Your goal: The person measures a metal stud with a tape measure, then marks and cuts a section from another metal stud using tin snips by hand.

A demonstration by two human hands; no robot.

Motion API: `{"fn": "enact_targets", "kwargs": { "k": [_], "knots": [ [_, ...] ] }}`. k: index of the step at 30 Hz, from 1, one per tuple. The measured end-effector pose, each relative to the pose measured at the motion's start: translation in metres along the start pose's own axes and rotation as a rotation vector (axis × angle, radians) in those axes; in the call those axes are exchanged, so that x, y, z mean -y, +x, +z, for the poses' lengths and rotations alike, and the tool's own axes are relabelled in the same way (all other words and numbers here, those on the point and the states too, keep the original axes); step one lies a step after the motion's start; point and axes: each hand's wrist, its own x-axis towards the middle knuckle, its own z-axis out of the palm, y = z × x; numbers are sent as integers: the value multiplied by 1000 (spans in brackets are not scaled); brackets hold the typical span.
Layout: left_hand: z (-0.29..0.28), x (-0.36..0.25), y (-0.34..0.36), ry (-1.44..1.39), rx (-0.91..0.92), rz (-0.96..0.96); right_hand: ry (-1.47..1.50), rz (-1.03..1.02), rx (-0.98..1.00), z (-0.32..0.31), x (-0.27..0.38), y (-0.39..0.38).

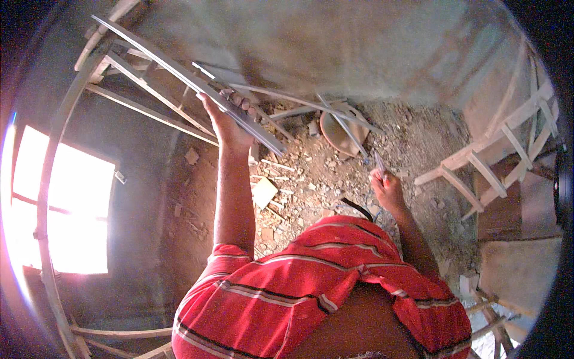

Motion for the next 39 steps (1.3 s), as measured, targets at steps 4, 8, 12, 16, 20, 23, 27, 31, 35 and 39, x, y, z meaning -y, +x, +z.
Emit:
{"fn": "enact_targets", "kwargs": {
  "k": [4,8,12,16,20,23,27,31,35,39],
  "knots": [
    [-22,-7,42,338,-105,27,28,12,-40,-9,-20,-19],
    [-53,-8,69,466,-247,-42,-93,-1,-13,-9,-53,-27],
    [-101,10,71,548,-315,95,-134,-32,-21,-6,-58,-29],
    [-132,55,57,483,-298,150,116,83,-53,-7,-78,-27],
    [-165,64,18,524,-101,151,23,117,-195,-5,-81,-31],
    [-169,28,19,535,-39,354,-190,15,-56,-18,-42,-23],
    [-172,3,32,750,-87,439,89,116,-40,-13,-38,-26],
    [-136,9,13,1244,-62,484,-267,-103,-131,-14,-21,-7],
    [-143,34,8,1820,162,64,-118,-250,9,-25,82,9],
    [-178,62,2,1891,616,97,-142,-241,59,-18,112,25]
  ]
}}
